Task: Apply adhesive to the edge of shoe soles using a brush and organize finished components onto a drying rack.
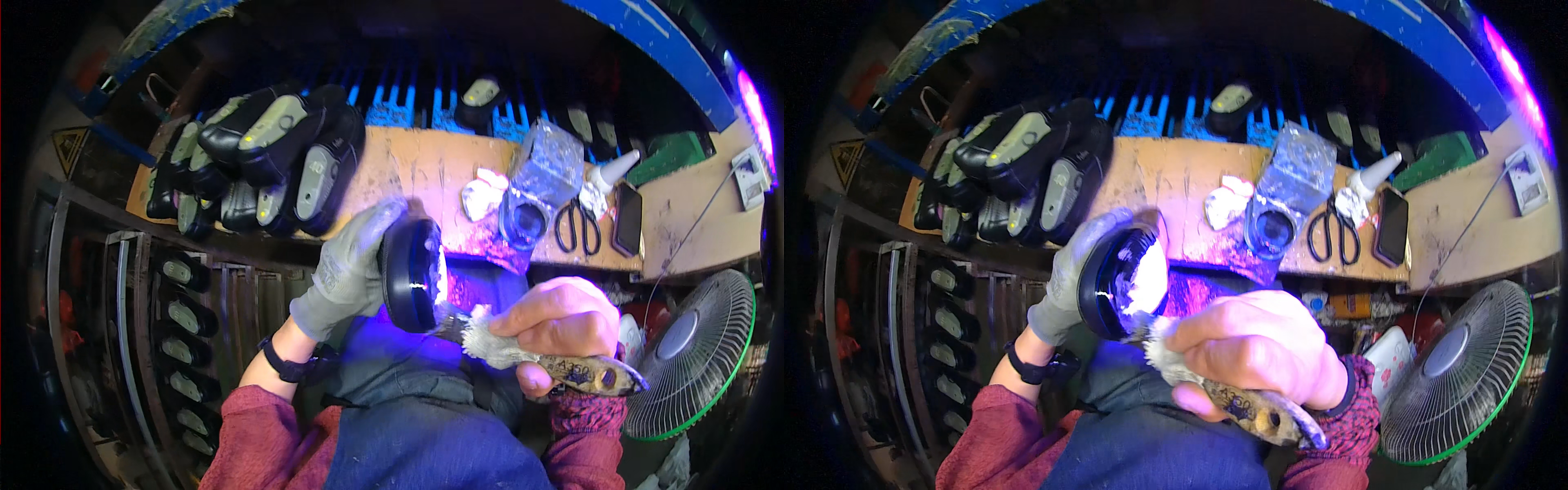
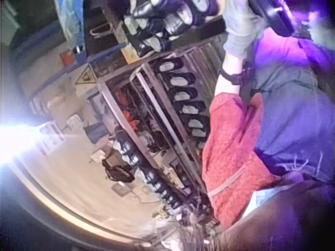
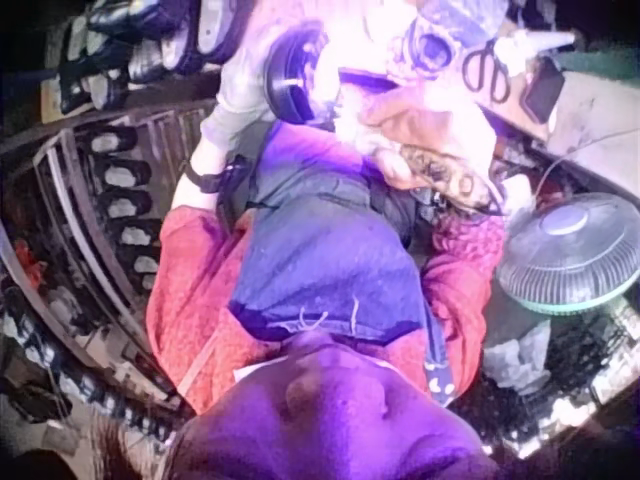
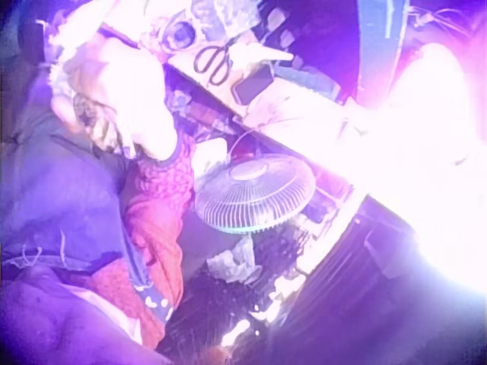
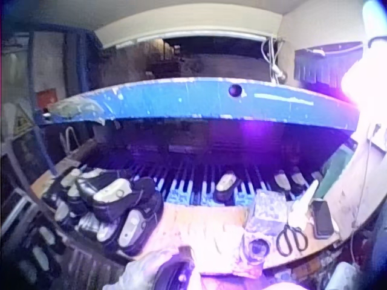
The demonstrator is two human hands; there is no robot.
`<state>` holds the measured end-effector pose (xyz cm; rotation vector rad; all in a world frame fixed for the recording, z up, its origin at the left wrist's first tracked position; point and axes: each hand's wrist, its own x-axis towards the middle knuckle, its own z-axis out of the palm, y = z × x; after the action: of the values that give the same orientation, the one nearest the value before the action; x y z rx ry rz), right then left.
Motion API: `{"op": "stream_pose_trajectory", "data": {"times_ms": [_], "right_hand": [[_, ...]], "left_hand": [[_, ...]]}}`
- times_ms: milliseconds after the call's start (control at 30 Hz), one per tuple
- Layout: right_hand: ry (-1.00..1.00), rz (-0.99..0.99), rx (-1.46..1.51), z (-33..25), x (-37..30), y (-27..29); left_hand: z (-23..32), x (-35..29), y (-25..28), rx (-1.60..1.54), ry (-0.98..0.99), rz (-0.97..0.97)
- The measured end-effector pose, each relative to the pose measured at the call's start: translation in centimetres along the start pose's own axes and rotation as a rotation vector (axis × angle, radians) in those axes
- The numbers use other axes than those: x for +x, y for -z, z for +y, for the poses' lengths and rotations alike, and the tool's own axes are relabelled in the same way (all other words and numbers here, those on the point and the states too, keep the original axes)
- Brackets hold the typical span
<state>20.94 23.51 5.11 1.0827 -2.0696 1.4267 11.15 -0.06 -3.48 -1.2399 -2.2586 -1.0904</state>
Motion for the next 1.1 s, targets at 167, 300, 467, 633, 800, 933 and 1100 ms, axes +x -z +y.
{"op": "stream_pose_trajectory", "data": {"times_ms": [167,300,467,633,800,933,1100], "right_hand": [[-0.285,0.341,0.332,0.8,1.9,0.3],[-0.409,0.699,0.07,3.3,3.3,0.4],[-0.548,0.463,0.276,5.3,3.3,0.2],[-0.391,0.393,0.418,6.1,2.3,-0.1],[-0.241,0.367,0.378,7.4,0.5,-0.7],[-0.257,0.296,0.258,7.9,-1.5,-1.2],[-0.371,0.2,0.326,7.6,-3.1,-1.0]], "left_hand": [[2.5,0.6,2.7,-0.239,0.565,-0.561],[3.2,-0.5,1.7,-0.511,0.594,-0.55],[2.4,-2.0,0.4,-0.589,0.567,-0.517],[1.0,-1.3,0.3,-0.625,0.56,-0.625],[0.3,0.1,0.0,-1.096,0.783,-0.603],[-0.9,0.3,-0.9,-1.361,0.941,-0.543],[-3.4,-0.5,-2.7,-1.299,0.794,-0.476]]}}
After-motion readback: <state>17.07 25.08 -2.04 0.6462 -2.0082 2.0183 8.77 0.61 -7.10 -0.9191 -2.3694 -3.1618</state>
